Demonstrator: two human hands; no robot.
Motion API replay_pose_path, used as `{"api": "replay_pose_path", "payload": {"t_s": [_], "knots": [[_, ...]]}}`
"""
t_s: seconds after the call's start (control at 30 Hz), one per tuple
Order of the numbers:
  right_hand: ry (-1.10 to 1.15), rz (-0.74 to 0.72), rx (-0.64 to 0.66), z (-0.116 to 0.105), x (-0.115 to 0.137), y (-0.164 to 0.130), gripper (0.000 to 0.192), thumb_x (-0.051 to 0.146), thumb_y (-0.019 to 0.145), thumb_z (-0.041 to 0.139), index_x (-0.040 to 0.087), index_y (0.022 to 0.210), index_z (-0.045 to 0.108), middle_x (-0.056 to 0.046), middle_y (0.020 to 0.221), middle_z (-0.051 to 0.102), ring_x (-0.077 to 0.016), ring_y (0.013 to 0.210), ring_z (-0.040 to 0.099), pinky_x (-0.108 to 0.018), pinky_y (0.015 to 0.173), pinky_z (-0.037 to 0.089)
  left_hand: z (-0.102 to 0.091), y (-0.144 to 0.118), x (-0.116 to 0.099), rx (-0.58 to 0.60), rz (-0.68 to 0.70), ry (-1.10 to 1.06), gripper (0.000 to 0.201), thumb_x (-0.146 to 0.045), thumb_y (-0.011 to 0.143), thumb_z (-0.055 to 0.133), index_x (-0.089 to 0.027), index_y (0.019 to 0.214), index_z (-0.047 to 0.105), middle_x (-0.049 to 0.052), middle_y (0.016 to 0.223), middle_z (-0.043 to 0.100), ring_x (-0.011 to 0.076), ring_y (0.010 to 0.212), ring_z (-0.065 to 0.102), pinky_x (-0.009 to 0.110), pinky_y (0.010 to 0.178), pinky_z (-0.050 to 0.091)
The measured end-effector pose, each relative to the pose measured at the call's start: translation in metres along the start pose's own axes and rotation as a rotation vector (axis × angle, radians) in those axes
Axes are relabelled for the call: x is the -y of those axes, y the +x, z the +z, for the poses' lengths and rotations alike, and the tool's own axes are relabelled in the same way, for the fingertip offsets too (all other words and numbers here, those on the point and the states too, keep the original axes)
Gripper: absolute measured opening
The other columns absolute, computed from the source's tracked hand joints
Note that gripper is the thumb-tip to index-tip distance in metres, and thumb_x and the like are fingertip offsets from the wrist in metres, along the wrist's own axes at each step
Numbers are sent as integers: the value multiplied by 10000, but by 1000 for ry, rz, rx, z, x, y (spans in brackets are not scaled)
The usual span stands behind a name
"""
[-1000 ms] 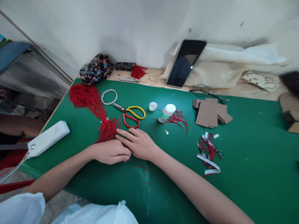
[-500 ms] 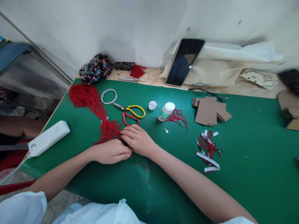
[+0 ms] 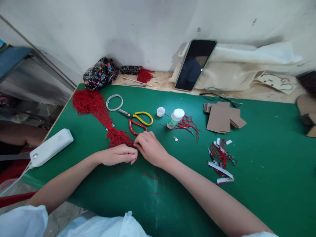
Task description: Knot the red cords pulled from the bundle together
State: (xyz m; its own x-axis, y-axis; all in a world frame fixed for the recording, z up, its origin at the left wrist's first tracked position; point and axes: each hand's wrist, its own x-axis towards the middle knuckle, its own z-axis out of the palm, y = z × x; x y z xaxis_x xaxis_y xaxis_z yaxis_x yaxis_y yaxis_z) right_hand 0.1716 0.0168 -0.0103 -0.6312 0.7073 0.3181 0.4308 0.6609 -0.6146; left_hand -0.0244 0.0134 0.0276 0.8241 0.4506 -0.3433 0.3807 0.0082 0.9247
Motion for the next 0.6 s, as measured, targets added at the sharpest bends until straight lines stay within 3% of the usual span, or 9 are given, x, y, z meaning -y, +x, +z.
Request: {"api": "replay_pose_path", "payload": {"t_s": [0.13, 0.27, 0.43, 0.53, 0.6], "knots": [[334, 168, -196, -5, -3, 1, 128, 252, 959, 452, 199, 844, 472, -28, 817, 556, -137, 764, 516, -277, 713, 419, -1, 0, 5, 1, -107, -432, 339, -450, 914, 477, -142, 778, 509, -61, 581, 378, 43, 480, 286, 177, 460, 228], [473, 238, -336, -4, -5, -1, 162, 332, 964, 445, 209, 859, 458, -43, 859, 565, -140, 771, 539, -276, 678, 429, -3, 4, 12, -81, -111, -819, 296, -416, 890, 531, -161, 758, 459, -99, 474, 301, 29, 371, 203, 148, 368, 189], [596, 267, -297, 0, -5, -7, 176, 365, 982, 405, 218, 886, 413, 39, 661, 488, -92, 562, 446, -226, 546, 375, -9, 8, 14, -120, -104, -992, 287, -382, 875, 555, -159, 739, 436, -53, 500, 503, 16, 294, 232, 138, 290, 218], [617, 250, -255, -2, -2, -8, 182, 379, 979, 408, 219, 892, 414, 60, 627, 442, -78, 509, 389, -205, 485, 331, -9, 9, 13, -140, -105, -1004, 302, -373, 875, 557, -142, 725, 433, 32, 712, 658, -10, 284, 251, 145, 272, 217], [554, 209, -222, -5, 0, -7, 167, 353, 977, 413, 215, 884, 432, 55, 625, 468, -74, 502, 397, -204, 489, 336, -7, 10, 13, -174, -92, -1013, 300, -356, 873, 566, -129, 722, 440, 49, 819, 671, -24, 300, 273, 144, 280, 230]]}}
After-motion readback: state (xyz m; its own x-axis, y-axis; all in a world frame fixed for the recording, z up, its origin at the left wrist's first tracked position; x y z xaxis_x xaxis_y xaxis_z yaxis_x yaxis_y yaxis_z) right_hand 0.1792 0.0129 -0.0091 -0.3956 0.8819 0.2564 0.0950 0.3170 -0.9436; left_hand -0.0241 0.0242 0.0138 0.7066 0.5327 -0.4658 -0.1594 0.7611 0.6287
